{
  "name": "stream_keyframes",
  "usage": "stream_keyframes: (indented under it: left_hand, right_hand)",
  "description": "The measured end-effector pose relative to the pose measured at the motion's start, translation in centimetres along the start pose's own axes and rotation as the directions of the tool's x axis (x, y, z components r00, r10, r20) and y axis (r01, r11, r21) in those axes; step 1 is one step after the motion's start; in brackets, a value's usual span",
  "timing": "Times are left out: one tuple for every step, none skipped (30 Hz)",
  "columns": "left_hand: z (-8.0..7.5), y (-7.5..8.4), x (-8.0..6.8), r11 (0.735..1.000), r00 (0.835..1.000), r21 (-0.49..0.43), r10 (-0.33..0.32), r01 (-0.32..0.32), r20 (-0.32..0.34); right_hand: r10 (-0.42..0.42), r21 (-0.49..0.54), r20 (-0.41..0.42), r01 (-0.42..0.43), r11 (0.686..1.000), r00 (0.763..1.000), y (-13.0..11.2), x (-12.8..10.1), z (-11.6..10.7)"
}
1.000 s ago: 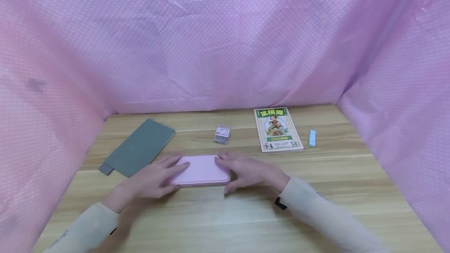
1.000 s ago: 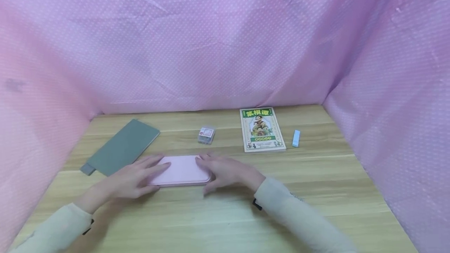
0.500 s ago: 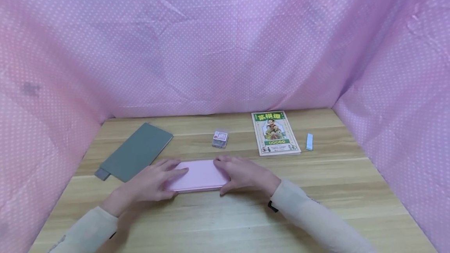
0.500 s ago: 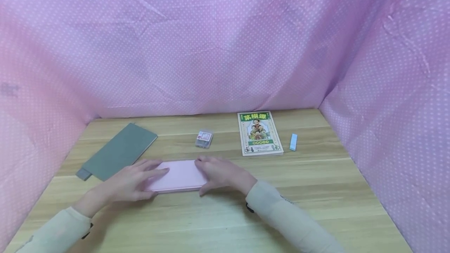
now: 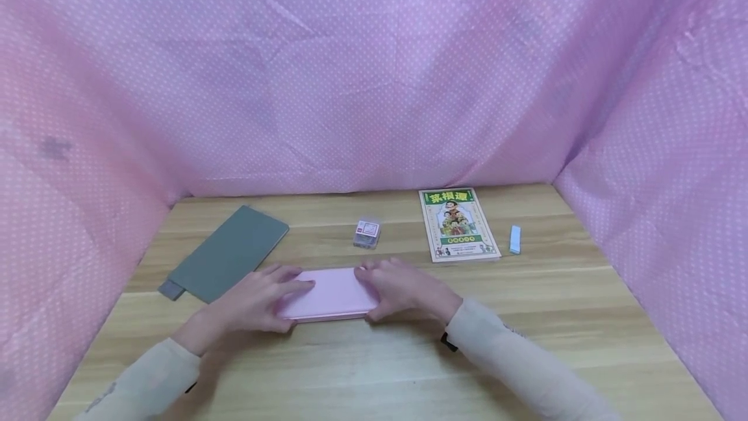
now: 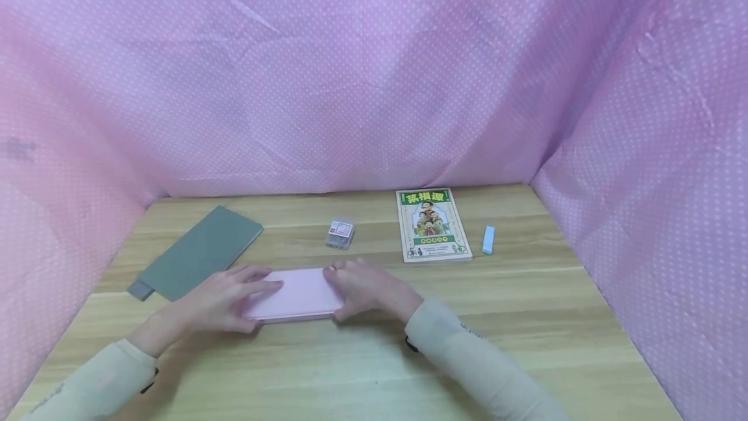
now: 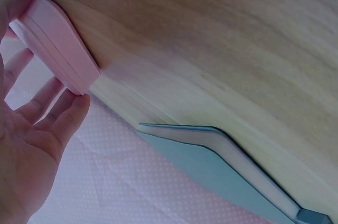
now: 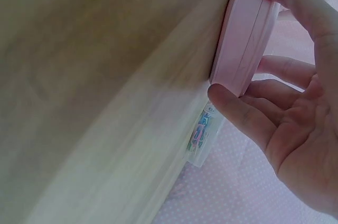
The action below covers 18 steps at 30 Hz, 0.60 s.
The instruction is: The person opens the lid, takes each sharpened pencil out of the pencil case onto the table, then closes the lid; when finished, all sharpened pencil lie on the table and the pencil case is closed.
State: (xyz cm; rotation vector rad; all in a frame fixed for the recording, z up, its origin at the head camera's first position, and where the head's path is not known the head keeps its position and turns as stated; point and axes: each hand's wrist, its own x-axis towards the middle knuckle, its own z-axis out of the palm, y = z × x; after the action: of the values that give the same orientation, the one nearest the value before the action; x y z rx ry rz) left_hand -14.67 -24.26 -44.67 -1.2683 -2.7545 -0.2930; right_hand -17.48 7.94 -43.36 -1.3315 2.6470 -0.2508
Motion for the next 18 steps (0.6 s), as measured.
stream_keyframes:
  left_hand:
    - [0.00, 0.00, -0.09, 1.000, 1.000, 0.000, 0.000, 0.000, -0.003]
    - [0.01, -0.02, -0.18, 1.000, 1.000, 0.003, 0.002, -0.002, -0.007]
    - [0.00, -0.06, -0.27, 1.000, 1.000, 0.010, 0.005, -0.004, -0.011]
    - [0.13, -0.07, -0.22, 1.000, 1.000, 0.014, 0.009, -0.009, -0.019]
    - [0.22, -0.09, -0.20, 1.000, 1.000, 0.017, 0.012, -0.012, -0.026]
    - [0.30, -0.10, -0.20, 1.000, 0.999, 0.019, 0.014, -0.013, -0.031]
    - [0.29, -0.12, -0.19, 1.000, 0.999, 0.022, 0.016, -0.015, -0.035]
    - [0.29, -0.14, -0.19, 1.000, 0.999, 0.025, 0.018, -0.018, -0.037]
    - [0.29, -0.13, -0.21, 1.000, 0.999, 0.026, 0.019, -0.018, -0.036]
    - [0.31, -0.12, -0.25, 1.000, 0.999, 0.025, 0.019, -0.019, -0.035]
    - [0.37, -0.11, -0.29, 1.000, 0.999, 0.023, 0.021, -0.020, -0.033]
    - [0.44, -0.09, -0.32, 1.000, 0.999, 0.024, 0.022, -0.021, -0.035]
    - [0.51, -0.08, -0.34, 0.999, 0.999, 0.026, 0.024, -0.023, -0.038]
    - [0.57, -0.09, -0.35, 0.999, 0.999, 0.029, 0.026, -0.025, -0.041]
    - [0.61, -0.11, -0.35, 0.999, 0.999, 0.032, 0.027, -0.025, -0.044]
    - [0.63, -0.14, -0.31, 0.999, 0.998, 0.034, 0.029, -0.027, -0.049]
    - [0.63, -0.18, -0.25, 0.999, 0.998, 0.037, 0.030, -0.028, -0.056]
    - [0.61, -0.23, -0.19, 0.999, 0.998, 0.039, 0.031, -0.028, -0.061]
  right_hand:
    - [0.000, 0.000, -0.004, 0.000, 1.000, 1.000, -0.04, 0.06, 0.09]
    - [0.000, 0.004, -0.008, 0.000, 1.000, 1.000, -0.08, 0.09, 0.16]
    - [0.001, 0.014, -0.013, -0.001, 1.000, 1.000, -0.13, 0.14, 0.23]
    - [0.002, 0.018, -0.016, -0.002, 1.000, 1.000, -0.08, 0.09, 0.26]
    - [0.003, 0.021, -0.018, -0.003, 1.000, 1.000, -0.05, 0.02, 0.24]
    - [0.003, 0.025, -0.019, -0.003, 1.000, 1.000, -0.01, -0.01, 0.27]
    - [0.001, 0.030, -0.021, -0.001, 1.000, 1.000, 0.03, -0.04, 0.28]
    - [-0.002, 0.037, -0.024, 0.003, 0.999, 1.000, 0.07, -0.04, 0.31]
    - [-0.005, 0.041, -0.026, 0.006, 0.999, 1.000, 0.09, -0.06, 0.36]
    - [-0.009, 0.044, -0.028, 0.010, 0.999, 1.000, 0.11, -0.06, 0.41]
    - [-0.011, 0.049, -0.029, 0.013, 0.999, 1.000, 0.14, -0.07, 0.48]
    - [-0.015, 0.054, -0.030, 0.017, 0.998, 0.999, 0.18, -0.07, 0.54]
    - [-0.018, 0.061, -0.031, 0.019, 0.998, 0.999, 0.19, -0.08, 0.59]
    - [-0.019, 0.064, -0.030, 0.021, 0.998, 0.999, 0.21, -0.10, 0.59]
    - [-0.021, 0.068, -0.031, 0.023, 0.997, 0.999, 0.24, -0.09, 0.59]
    - [-0.023, 0.071, -0.033, 0.025, 0.997, 0.999, 0.30, -0.06, 0.56]
    - [-0.023, 0.074, -0.034, 0.025, 0.997, 0.999, 0.36, -0.02, 0.52]
    - [-0.023, 0.072, -0.035, 0.025, 0.997, 0.999, 0.41, 0.00, 0.46]
